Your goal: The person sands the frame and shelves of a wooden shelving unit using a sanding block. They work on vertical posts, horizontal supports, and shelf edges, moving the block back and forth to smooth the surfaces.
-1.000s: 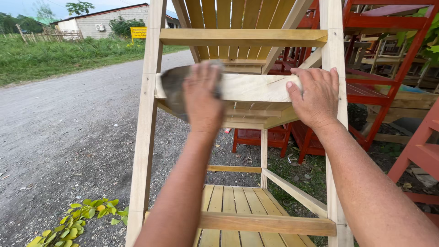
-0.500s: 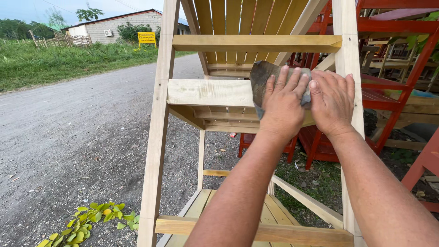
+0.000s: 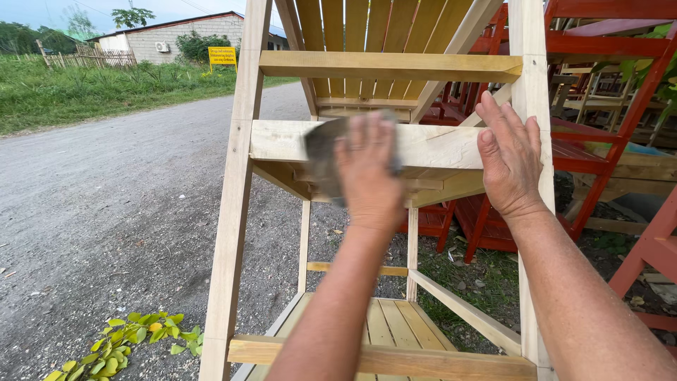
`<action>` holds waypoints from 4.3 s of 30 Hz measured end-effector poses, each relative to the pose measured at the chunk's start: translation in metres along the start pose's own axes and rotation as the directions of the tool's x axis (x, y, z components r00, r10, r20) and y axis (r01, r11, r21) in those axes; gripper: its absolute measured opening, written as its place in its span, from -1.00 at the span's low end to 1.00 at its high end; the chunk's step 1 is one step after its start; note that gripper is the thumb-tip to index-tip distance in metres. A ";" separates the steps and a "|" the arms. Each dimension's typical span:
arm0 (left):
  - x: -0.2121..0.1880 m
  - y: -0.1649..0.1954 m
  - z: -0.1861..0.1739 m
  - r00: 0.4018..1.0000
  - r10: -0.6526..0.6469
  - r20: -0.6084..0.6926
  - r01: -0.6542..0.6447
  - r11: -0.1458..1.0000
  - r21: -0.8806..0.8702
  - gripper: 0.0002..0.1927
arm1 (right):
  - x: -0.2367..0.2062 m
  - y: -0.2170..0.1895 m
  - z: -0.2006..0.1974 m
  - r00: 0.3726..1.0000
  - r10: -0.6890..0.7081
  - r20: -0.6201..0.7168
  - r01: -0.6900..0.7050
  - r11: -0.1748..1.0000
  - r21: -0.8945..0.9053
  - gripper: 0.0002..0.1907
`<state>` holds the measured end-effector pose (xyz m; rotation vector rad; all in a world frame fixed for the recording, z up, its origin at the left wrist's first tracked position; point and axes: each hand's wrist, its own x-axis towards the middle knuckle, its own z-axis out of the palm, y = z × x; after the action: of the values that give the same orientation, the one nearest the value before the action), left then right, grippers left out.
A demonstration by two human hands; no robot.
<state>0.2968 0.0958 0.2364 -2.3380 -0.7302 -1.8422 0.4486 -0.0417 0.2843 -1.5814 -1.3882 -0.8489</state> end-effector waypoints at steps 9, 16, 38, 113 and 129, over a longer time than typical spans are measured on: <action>0.005 -0.025 -0.007 0.985 0.159 0.071 -0.157 0.987 -0.036 -0.31 | -0.006 0.002 -0.001 0.999 -0.029 -0.019 0.028 0.998 -0.051 -0.05; 0.009 -0.096 -0.055 0.950 -0.188 -0.249 0.215 0.973 0.086 -0.45 | -0.005 0.004 0.002 0.997 -0.065 -0.032 0.065 0.998 -0.021 -0.09; 0.009 -0.093 -0.045 0.928 -0.232 -0.293 0.254 0.966 0.041 -0.48 | -0.006 0.003 0.000 0.997 -0.060 -0.039 0.059 0.997 -0.040 -0.14; -0.006 0.046 0.007 0.947 0.309 0.091 -0.292 0.943 -0.160 -0.45 | -0.045 -0.002 -0.012 0.956 0.094 -0.277 0.052 0.876 0.479 -0.31; 0.004 0.047 0.010 0.959 0.256 0.123 -0.232 0.955 -0.182 -0.35 | -0.044 -0.007 -0.011 0.963 0.077 -0.260 0.029 0.925 0.379 -0.29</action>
<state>0.3258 0.0592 0.2476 -2.5506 -0.2869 -1.7007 0.4355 -0.0696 0.2509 -1.1368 -1.2433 -0.6991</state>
